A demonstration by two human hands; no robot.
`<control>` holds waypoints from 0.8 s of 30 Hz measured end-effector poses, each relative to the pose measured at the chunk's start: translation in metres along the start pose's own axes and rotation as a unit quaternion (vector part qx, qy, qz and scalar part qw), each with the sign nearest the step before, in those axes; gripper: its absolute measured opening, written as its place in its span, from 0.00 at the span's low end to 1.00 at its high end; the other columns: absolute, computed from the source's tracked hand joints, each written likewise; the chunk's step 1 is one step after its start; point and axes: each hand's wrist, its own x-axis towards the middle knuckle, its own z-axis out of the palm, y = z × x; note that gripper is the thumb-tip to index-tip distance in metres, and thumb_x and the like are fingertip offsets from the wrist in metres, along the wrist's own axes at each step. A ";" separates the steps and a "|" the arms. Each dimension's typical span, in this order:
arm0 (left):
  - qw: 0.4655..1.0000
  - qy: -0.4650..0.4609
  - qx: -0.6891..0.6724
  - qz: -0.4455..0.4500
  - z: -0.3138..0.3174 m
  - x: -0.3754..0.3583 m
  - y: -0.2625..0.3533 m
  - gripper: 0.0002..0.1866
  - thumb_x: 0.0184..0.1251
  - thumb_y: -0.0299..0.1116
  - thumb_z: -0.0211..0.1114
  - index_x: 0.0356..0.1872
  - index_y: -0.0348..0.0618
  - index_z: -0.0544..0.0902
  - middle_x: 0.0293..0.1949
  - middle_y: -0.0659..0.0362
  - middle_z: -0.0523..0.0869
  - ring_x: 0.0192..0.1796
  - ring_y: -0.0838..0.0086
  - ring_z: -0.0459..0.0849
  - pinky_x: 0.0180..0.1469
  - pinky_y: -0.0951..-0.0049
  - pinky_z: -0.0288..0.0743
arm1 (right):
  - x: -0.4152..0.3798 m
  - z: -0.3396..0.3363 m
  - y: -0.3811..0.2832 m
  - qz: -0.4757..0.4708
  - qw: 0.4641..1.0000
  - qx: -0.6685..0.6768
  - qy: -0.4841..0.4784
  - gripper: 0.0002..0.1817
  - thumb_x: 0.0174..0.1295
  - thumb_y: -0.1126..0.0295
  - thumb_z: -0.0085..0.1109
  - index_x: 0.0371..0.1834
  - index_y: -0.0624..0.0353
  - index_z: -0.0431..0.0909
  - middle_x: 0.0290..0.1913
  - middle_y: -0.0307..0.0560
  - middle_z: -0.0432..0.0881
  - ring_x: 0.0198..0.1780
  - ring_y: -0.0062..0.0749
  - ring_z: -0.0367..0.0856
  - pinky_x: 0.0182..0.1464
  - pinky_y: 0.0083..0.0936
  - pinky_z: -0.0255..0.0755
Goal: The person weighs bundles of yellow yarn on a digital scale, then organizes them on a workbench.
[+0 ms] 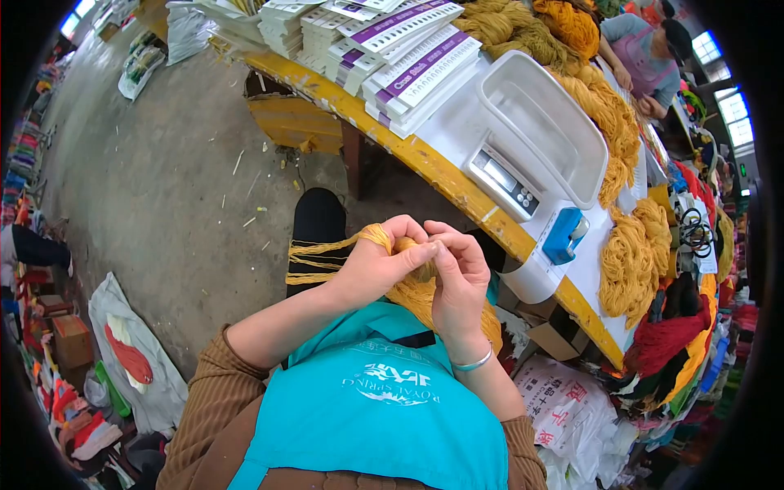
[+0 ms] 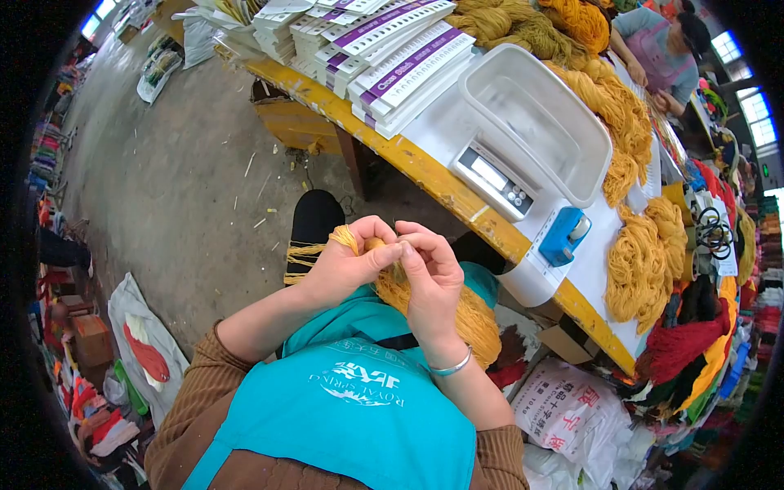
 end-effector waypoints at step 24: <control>0.999 0.001 0.000 0.050 0.001 -0.003 0.007 0.07 0.68 0.22 0.62 0.40 0.45 0.72 0.33 0.69 0.72 0.34 0.90 0.69 0.36 0.85 0.66 | -0.004 -0.008 -0.031 -0.223 0.847 -0.452 -0.170 0.06 0.60 0.73 0.66 0.35 0.61 0.79 0.23 0.45 0.74 0.23 0.32 0.75 0.26 0.30 0.70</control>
